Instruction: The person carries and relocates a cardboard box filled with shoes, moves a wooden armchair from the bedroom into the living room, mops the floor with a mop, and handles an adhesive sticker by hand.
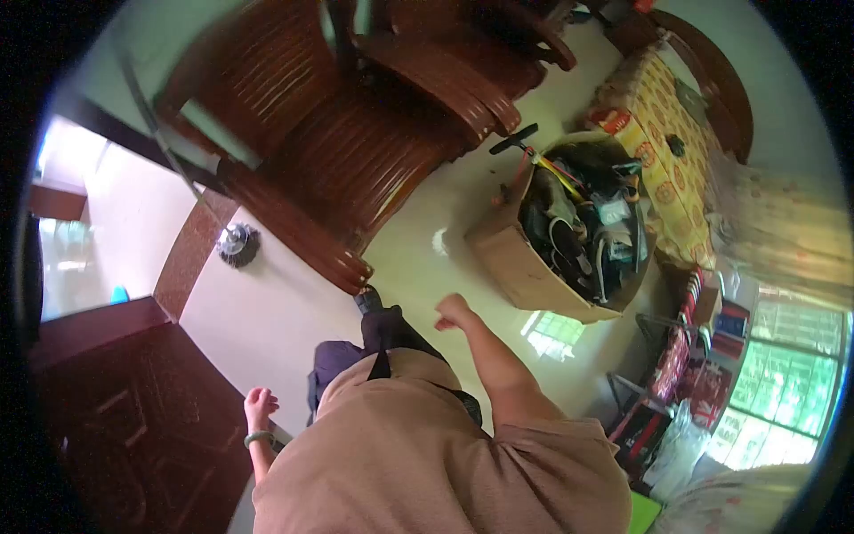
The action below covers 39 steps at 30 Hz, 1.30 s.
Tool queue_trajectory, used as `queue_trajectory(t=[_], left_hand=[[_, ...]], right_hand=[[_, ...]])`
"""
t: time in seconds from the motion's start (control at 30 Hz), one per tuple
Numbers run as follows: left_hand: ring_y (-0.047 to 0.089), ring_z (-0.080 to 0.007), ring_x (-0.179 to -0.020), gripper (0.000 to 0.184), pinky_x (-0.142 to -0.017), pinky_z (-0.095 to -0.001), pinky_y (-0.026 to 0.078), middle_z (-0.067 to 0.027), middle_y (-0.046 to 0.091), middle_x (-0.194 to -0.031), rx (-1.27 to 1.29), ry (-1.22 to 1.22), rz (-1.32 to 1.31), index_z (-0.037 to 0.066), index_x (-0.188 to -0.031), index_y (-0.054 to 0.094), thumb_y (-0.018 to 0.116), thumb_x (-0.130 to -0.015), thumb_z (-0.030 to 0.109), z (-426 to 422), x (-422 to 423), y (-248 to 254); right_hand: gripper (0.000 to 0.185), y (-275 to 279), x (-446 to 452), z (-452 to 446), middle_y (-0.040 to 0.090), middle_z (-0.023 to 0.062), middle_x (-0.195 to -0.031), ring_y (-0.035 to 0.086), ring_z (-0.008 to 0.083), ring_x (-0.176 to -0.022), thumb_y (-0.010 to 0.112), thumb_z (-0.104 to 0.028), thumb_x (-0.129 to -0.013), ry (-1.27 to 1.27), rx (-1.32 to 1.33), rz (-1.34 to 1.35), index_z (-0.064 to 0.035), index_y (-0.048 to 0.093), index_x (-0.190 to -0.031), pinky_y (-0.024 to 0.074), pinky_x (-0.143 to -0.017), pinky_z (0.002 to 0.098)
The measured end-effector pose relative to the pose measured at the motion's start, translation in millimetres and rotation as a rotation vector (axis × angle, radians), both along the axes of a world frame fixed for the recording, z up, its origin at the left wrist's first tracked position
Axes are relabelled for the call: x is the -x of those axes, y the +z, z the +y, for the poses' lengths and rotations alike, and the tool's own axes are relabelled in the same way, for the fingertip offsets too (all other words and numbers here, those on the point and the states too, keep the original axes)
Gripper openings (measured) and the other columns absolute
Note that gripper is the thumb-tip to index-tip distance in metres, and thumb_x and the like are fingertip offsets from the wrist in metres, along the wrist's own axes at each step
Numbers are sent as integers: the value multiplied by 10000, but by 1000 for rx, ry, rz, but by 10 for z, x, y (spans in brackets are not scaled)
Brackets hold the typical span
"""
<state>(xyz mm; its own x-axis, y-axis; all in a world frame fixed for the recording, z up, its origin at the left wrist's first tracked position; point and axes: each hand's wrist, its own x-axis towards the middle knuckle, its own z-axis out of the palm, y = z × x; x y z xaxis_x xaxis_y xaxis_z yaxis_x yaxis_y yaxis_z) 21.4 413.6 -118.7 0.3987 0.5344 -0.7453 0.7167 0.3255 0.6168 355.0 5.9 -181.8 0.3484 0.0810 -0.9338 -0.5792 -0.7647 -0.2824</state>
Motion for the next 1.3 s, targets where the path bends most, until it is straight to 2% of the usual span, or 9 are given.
queue_trajectory(t=[0.27, 0.4, 0.53, 0.6, 0.7, 0.97, 1.03, 1.2, 1.3], left_hand=[[521, -155, -417, 91, -357, -246, 407, -85, 563, -600, 59, 24, 10, 56, -842, 516, 550, -820, 137, 1507, -538, -146], [488, -106, -456, 188, -358, -228, 392, -28, 522, -639, -221, -20, -256, 91, -912, 498, 600, -814, 216, 3033, -1537, -231], [451, -171, -962, 658, -821, -301, 375, -101, 488, -1064, -490, -166, -293, 38, -1221, 392, 651, -747, 415, 4211, -2967, 169], [392, -256, -1107, 774, -932, -345, 329, -148, 370, -1239, -740, -232, -358, 40, -1290, 321, 684, -714, 409, 4359, -3666, 603], [292, -319, -1233, 882, -984, -381, 279, -205, 295, -1336, -668, -302, -491, 44, -1332, 251, 718, -669, 391, 4449, -4417, 922], [345, -295, -1207, 699, -989, -329, 270, -237, 345, -1300, -710, -509, -384, -95, -1271, 282, 572, -679, 139, 4515, -5444, 567], [350, -308, -1198, 698, -991, -327, 259, -230, 345, -1300, -604, -508, -478, -89, -1265, 300, 578, -674, 155, 4619, -5595, 396], [563, -273, -766, 383, -746, -356, 438, -164, 596, -819, -635, -326, -198, -76, -990, 535, 579, -685, 153, 4486, -5439, 486], [477, -129, -517, 201, -504, -284, 402, -39, 512, -574, -455, -275, -629, 11, -760, 570, 613, -744, 207, 4637, -4958, 101]], right_hand=[[216, 709, -363, 1228, 605, 198, -633, 594, 213, -458, 367, -80, -824, -412, -261, -163, -6, 504, -974, 448, -367, 269], [258, 147, 251, 955, 592, 163, -634, 585, 213, -453, 413, -60, -785, -418, 111, -263, -35, 488, -1031, 461, -373, 304], [295, 186, 1332, 1057, 549, 107, -686, 584, 237, -493, 549, -61, -688, -847, 258, -326, -86, 552, -983, 469, -386, 314], [119, 324, 1660, 1182, 526, 163, -696, 604, 286, -551, 469, 12, -687, -598, 270, -220, 3, 548, -776, 457, -356, 354], [60, 498, 1962, 1575, 507, 113, -649, 583, 261, -479, 456, 5, -702, -880, 222, -116, -48, 471, -679, 441, -350, 325], [128, 815, 2451, 2107, 521, 83, -628, 598, 228, -499, 440, -8, -720, -1170, 77, -220, -105, 431, -638, 442, -365, 313], [272, 902, 2503, 2122, 589, 142, -802, 625, 257, -596, 470, -58, -733, -1149, 139, -200, -70, 498, -1004, 487, -467, 335], [272, 1013, 2736, 2021, 595, 138, -770, 624, 248, -578, 476, -70, -734, -1225, 157, -238, -50, 516, -1002, 481, -451, 321], [228, 941, 2770, 2034, 595, 134, -740, 619, 240, -556, 501, -100, -746, -1160, 178, -233, -42, 538, -963, 475, -431, 308]])
